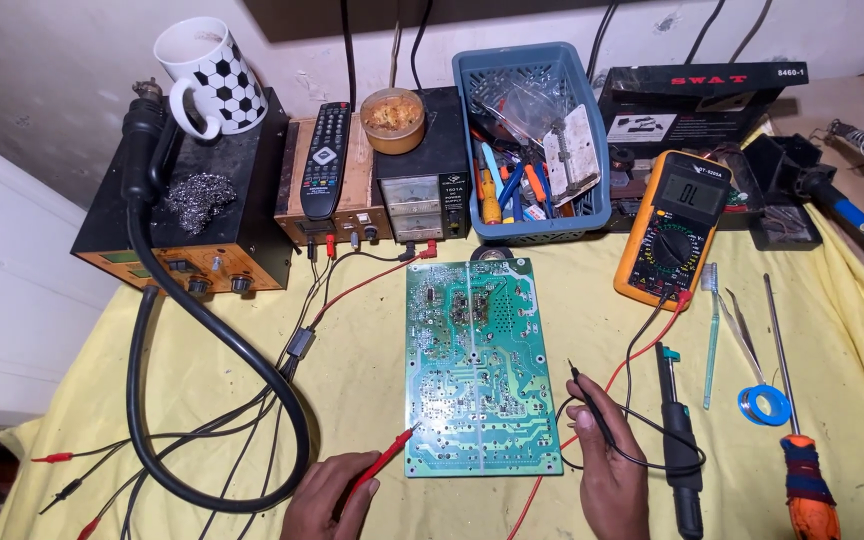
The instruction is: Testing a circuit board with a digital multimeter to check for electrical continuity or component values.
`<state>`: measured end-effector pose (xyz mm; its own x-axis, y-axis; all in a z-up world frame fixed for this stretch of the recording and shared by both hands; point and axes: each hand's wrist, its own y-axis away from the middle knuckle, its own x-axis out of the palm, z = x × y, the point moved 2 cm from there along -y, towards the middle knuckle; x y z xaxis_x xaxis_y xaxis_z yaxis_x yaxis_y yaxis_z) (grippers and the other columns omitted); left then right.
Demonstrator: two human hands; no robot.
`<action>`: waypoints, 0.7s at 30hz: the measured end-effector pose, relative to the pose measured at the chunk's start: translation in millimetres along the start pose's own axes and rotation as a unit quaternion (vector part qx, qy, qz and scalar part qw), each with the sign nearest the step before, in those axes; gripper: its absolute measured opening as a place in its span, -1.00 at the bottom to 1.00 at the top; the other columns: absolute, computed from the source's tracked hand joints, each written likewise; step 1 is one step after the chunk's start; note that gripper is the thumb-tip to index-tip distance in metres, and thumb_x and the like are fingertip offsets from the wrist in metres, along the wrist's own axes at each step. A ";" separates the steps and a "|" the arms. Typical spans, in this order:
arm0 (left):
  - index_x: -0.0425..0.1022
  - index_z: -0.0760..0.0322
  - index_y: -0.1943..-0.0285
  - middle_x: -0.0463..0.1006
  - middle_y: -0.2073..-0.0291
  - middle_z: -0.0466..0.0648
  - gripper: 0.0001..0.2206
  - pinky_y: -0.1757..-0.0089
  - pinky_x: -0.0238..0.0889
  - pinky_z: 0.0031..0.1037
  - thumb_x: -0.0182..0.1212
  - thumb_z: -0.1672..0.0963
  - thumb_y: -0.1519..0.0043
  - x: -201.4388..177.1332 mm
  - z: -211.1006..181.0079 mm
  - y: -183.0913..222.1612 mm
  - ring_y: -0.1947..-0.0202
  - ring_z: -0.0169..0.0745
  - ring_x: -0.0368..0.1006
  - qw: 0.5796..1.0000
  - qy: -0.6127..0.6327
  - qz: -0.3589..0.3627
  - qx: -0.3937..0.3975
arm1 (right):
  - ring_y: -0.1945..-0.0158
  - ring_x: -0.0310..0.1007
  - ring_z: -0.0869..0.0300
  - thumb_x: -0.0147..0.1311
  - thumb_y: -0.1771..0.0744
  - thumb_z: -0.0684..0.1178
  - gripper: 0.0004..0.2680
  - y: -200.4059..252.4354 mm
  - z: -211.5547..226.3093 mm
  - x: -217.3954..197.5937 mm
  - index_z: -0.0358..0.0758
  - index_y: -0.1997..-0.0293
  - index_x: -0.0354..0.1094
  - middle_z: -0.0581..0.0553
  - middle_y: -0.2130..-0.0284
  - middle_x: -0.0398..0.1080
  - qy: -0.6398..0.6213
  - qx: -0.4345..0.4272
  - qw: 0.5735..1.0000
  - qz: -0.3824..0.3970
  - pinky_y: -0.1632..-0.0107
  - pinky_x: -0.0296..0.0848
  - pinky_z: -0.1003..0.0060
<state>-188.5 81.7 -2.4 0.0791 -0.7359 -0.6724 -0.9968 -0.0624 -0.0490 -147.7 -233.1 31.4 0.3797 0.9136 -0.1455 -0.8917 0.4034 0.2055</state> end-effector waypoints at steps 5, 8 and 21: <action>0.68 -0.05 -0.05 0.76 0.16 -0.32 -0.71 0.24 0.38 -0.51 0.20 0.00 -0.20 -0.8 -5.2 0.3 0.23 -0.34 0.57 1.000 0.000 -0.005 -0.014 | -0.13 0.52 0.13 -0.11 -0.38 0.00 -0.64 0.6 3.2 0.0 -0.18 -0.35 0.32 -0.10 -0.19 0.51 0.010 0.006 1.000 0.006 -0.23 0.42 0.25; 0.69 -0.06 -0.04 0.77 0.17 -0.32 -0.71 0.21 0.40 -0.53 0.25 -0.01 -0.17 -2.6 -10.0 -2.0 0.20 -0.37 0.59 0.999 0.008 -0.002 -0.041 | -0.15 0.52 0.13 -0.12 -0.38 0.02 -0.63 0.0 5.2 0.3 -0.16 -0.35 0.32 -0.09 -0.20 0.50 0.014 0.008 1.000 0.007 -0.24 0.42 0.24; 0.68 -0.02 0.00 0.72 0.22 -0.28 -0.74 0.20 0.36 -0.48 0.14 0.00 -0.24 -3.2 -12.7 -1.3 0.20 -0.33 0.58 1.000 0.008 0.000 -0.014 | -0.09 0.49 0.13 -0.11 -0.38 0.01 -0.64 1.9 3.4 0.5 -0.22 -0.33 0.33 -0.13 -0.15 0.50 -0.014 -0.014 1.000 0.005 -0.20 0.45 0.25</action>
<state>-187.4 75.6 9.3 0.0787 -0.7465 -0.6607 -0.9964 -0.0809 -0.0273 -148.4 -231.7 35.1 0.3778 0.9185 -0.1169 -0.9017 0.3936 0.1790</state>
